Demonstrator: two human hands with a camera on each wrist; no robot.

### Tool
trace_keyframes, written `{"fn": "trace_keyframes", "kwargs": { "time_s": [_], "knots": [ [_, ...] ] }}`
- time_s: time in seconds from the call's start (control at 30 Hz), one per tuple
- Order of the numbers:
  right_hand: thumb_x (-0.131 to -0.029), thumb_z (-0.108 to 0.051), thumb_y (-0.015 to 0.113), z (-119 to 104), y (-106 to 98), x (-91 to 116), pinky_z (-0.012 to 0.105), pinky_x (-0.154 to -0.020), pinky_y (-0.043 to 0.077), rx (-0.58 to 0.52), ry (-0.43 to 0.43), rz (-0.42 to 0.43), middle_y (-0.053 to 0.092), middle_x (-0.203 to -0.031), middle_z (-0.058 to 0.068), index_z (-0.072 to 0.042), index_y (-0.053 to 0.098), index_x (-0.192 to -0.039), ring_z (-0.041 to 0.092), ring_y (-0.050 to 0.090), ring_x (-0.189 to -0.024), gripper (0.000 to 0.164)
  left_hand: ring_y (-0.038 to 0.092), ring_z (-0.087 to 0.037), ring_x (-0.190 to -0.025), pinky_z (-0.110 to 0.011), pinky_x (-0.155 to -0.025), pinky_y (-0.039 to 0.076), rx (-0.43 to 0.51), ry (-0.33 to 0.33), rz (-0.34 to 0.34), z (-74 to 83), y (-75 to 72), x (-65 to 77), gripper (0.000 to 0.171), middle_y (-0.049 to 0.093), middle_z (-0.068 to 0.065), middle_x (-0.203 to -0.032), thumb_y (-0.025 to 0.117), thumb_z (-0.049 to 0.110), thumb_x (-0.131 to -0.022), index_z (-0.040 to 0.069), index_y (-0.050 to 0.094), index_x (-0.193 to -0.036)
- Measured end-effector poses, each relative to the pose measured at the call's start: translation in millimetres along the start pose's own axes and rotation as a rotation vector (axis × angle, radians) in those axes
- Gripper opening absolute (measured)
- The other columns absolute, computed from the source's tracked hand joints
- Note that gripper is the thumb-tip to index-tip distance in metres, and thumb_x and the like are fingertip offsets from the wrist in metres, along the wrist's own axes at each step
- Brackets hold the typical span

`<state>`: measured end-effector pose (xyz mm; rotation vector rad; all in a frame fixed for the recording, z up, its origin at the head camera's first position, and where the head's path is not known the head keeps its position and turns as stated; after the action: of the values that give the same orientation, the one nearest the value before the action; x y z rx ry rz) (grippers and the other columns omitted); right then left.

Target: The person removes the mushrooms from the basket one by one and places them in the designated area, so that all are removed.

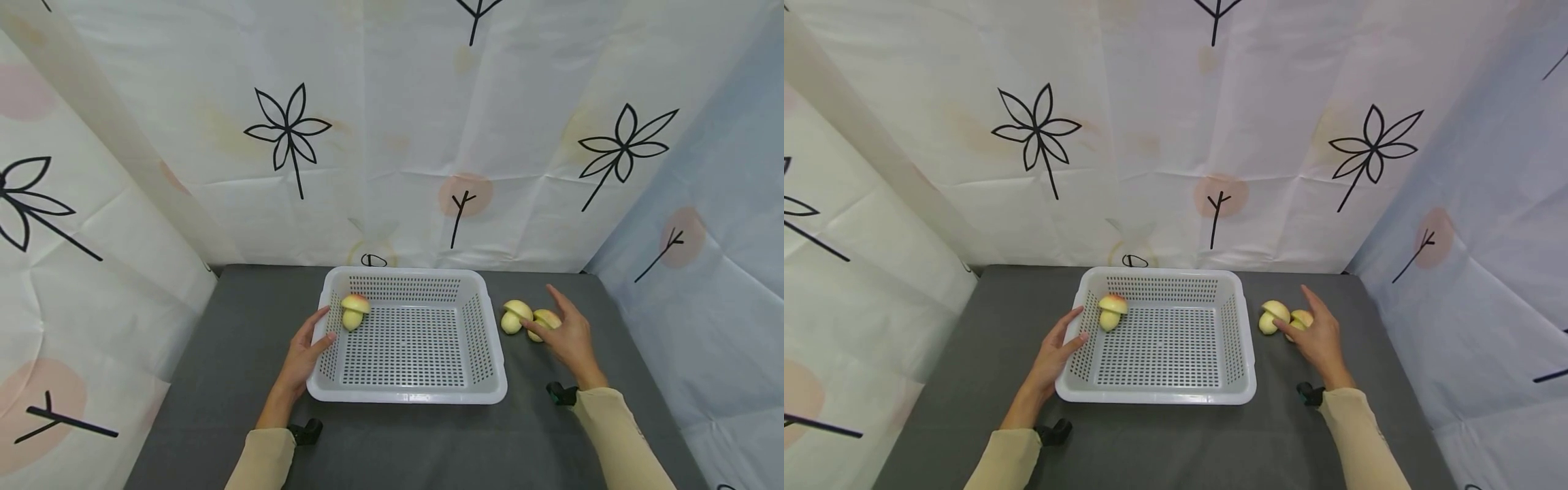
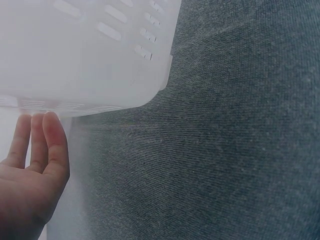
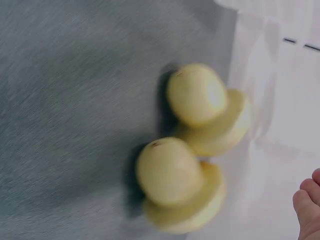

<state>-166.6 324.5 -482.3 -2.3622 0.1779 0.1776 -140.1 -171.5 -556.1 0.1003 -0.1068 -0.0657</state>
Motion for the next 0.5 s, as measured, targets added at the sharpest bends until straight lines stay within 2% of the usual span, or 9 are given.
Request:
{"fn": "trace_keyframes", "kwargs": {
  "time_s": [0.2, 0.5],
  "knots": [
    [-0.086, -0.025, 0.084, -22.9, 1.2, -0.1, 0.066, -0.105, 0.034, -0.037, -0.038, 0.007, 0.038, -0.156, 0.025, -0.004, 0.039, -0.156, 0.051, 0.038, -0.139, 0.086, 0.051, -0.047, -0.125, -0.052, -0.088, 0.053, 0.001, 0.003, -0.004, 1.6, 0.9, 0.7, 0.062, 0.037, -0.012, -0.160, 0.063, 0.012, -0.102, 0.021, 0.037, -0.157],
    [-0.085, -0.013, 0.084, -52.8, 7.0, -5.2, 0.063, -0.106, 0.035, -0.119, -0.181, 0.010, 0.047, -0.150, 0.024, -0.002, 0.048, -0.150, 0.050, 0.042, -0.137, 0.074, 0.053, -0.048, -0.123, -0.046, -0.084, 0.054, 0.005, 0.000, -0.004, 1.2, 0.3, 1.1, 0.062, 0.037, -0.010, -0.159, 0.063, 0.013, -0.102, 0.021, 0.037, -0.158]
  ]
}}
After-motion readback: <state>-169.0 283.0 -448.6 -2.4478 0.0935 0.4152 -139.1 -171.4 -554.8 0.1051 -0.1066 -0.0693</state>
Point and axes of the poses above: each hand's wrist, its own x-axis away from the middle knuckle, its own y-axis out of the palm, z = x × y, the point moved 2 cm from there along -x, towards the middle knuckle
